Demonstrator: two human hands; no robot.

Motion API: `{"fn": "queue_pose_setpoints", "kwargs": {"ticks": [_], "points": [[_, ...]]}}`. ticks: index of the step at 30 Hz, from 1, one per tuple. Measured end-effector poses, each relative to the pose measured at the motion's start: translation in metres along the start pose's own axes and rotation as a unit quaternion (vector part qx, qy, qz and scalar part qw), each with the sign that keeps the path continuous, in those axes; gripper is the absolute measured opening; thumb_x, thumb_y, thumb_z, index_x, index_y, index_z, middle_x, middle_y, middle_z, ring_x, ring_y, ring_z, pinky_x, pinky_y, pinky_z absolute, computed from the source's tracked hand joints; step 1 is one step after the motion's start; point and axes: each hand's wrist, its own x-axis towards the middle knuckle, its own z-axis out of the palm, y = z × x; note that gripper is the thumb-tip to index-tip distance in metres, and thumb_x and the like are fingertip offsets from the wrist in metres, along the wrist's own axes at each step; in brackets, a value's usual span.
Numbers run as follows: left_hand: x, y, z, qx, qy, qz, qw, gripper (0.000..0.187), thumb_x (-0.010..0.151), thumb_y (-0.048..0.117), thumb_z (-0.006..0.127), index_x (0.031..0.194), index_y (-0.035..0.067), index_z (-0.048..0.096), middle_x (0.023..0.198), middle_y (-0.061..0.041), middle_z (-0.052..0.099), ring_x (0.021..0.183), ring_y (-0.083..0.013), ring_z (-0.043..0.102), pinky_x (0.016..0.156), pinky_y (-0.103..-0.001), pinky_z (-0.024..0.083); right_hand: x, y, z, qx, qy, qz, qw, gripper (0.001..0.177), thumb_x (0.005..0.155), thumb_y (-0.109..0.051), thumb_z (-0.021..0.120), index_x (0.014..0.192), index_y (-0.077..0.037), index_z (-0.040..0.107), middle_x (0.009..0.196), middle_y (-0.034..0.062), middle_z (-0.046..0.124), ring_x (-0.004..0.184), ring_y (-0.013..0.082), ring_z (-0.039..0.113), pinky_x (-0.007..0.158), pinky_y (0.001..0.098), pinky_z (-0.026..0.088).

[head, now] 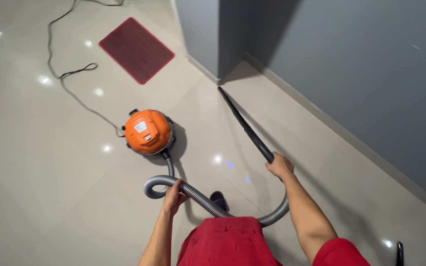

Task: The person vacuums the floor by moving a vacuum hose nozzle across the surface and along the edges of the walls.

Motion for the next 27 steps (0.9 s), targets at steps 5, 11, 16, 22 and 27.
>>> {"fn": "queue_pose_setpoints", "kwargs": {"ticks": [5,11,16,22,27], "points": [[-0.008,-0.018,0.052,0.05,-0.011,0.004,0.999,0.034,0.096,0.04,0.064,0.093,0.008,0.052,0.072,-0.004,0.056,0.06,-0.0132,0.059,0.064,-0.036,0.064,-0.067,0.096,0.007,0.088,-0.019,0.124,0.988,0.034,0.085,-0.031,0.068,0.116,-0.016,0.067,0.094,0.0067,0.076,0.092,0.0245,0.074,0.088,0.0414,0.056],[-0.014,-0.046,0.118,0.109,-0.061,0.036,0.991,0.035,0.096,0.037,0.065,0.085,0.005,0.052,0.066,-0.006,0.057,0.055,-0.0156,0.06,0.057,-0.036,0.061,-0.14,0.212,0.014,0.205,0.018,0.271,0.94,0.032,0.087,-0.033,0.068,0.115,-0.018,0.068,0.078,0.0039,0.075,0.076,0.0185,0.074,0.082,0.0384,0.056],[-0.025,-0.076,0.164,0.125,-0.09,0.035,0.987,0.038,0.098,0.031,0.071,0.08,0.001,0.055,0.065,-0.01,0.059,0.054,-0.0182,0.059,0.054,-0.036,0.059,-0.186,0.308,0.026,0.269,0.072,0.343,0.897,0.031,0.088,-0.032,0.069,0.114,-0.014,0.068,0.079,0.006,0.076,0.075,0.0197,0.075,0.082,0.0388,0.056],[-0.052,-0.096,0.213,0.061,-0.171,-0.055,0.982,0.02,0.092,0.02,0.061,0.091,0.0,0.057,0.081,-0.011,0.064,0.074,-0.0233,0.071,0.068,-0.038,0.063,-0.234,0.403,0.047,0.321,0.111,0.433,0.835,0.032,0.089,-0.031,0.068,0.114,-0.01,0.068,0.082,0.0081,0.076,0.075,0.0213,0.075,0.082,0.0404,0.057],[-0.041,-0.128,0.226,-0.095,-0.216,-0.126,0.964,0.027,0.098,0.023,0.06,0.096,-0.003,0.053,0.086,-0.015,0.063,0.084,-0.027,0.071,0.076,-0.038,0.063,-0.283,0.451,0.078,0.385,0.188,0.433,0.793,0.032,0.088,-0.027,0.068,0.11,-0.003,0.068,0.08,0.0144,0.075,0.069,0.0247,0.074,0.075,0.0413,0.058]]}}
